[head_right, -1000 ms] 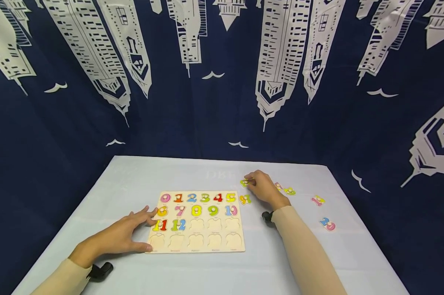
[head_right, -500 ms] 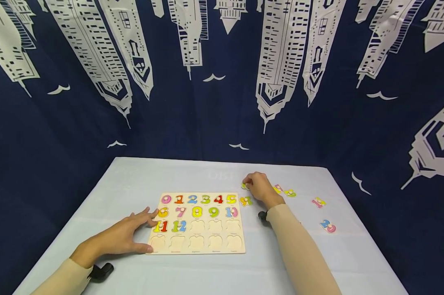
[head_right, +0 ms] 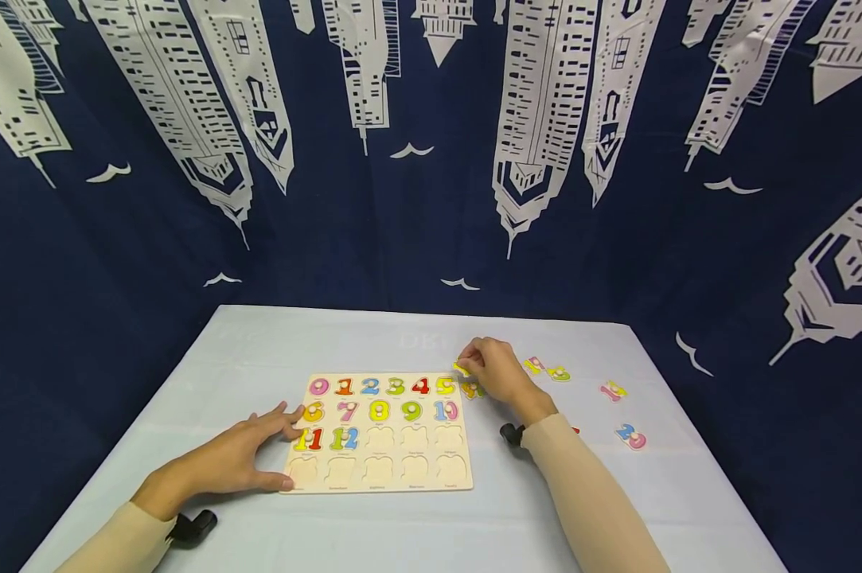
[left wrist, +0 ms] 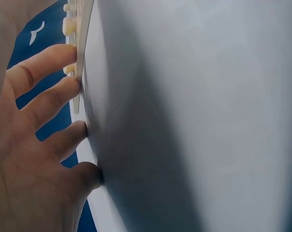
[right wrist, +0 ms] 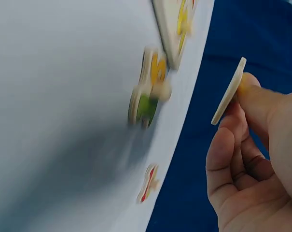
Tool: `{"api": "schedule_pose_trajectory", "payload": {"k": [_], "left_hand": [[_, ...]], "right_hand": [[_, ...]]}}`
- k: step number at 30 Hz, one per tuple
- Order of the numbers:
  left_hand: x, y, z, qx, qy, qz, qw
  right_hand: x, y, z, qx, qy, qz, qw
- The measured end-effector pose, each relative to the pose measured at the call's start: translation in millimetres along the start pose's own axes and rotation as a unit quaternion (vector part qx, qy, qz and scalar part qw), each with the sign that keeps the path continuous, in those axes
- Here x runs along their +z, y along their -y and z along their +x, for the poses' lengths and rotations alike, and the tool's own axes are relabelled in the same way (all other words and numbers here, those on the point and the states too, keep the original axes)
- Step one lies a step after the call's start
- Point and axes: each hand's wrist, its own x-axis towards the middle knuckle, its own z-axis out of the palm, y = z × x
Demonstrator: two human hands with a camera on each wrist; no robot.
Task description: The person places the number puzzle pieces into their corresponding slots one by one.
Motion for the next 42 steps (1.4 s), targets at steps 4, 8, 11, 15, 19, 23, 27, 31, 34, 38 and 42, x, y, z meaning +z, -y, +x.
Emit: {"api": "schedule_pose_trajectory", "payload": {"k": [4, 8, 11, 15, 19, 23, 27, 31, 34, 38, 42], "left_hand": [[0.3, 0.6, 0.2, -0.003, 0.001, 0.007, 1.0000], [0.2, 1.0, 0.4, -0.002, 0.002, 0.009, 1.0000], [0.8, 2.0, 1.5, -0.001, 0.003, 0.008, 1.0000], [1.5, 4.0, 2.3, 0.004, 0.004, 0.007, 1.0000], [1.9, 4.0, 1.3, 0.013, 0.001, 0.008, 0.9999], [1.7, 3.6, 0.6, 0.016, 0.000, 0.011, 0.9998], [1.5, 3.2, 0.8, 0.012, 0.001, 0.014, 0.9998], [2.1, 2.6, 0.8, 0.008, 0.001, 0.014, 0.9999], [2.2, 2.4, 1.3, 0.008, 0.002, 0.015, 0.9998], [1.6, 2.1, 1.5, 0.007, 0.003, 0.016, 0.9998], [1.1, 2.4, 1.4, 0.007, 0.002, 0.017, 0.9998]], "right_hand": [[4.4, 14.9, -9.2, -0.026, 0.015, 0.012, 0.999], [10.2, 33.9, -17.5, -0.055, 0.027, 0.028, 0.998], [17.3, 49.6, -25.1, -0.066, 0.046, 0.039, 0.996], [30.7, 69.1, -33.1, -0.091, 0.066, 0.044, 0.993], [45.9, 85.6, -37.5, -0.122, 0.081, 0.043, 0.988], [61.5, 98.2, -40.6, -0.134, 0.099, 0.043, 0.985], [73.3, 109.8, -43.5, -0.129, 0.111, 0.036, 0.985], [78.5, 118.5, -46.5, -0.114, 0.111, 0.023, 0.987], [77.4, 121.9, -47.9, -0.108, 0.117, 0.030, 0.987], [73.5, 124.2, -48.6, -0.112, 0.135, 0.050, 0.983], [74.7, 126.1, -48.6, -0.111, 0.135, 0.053, 0.983]]}}
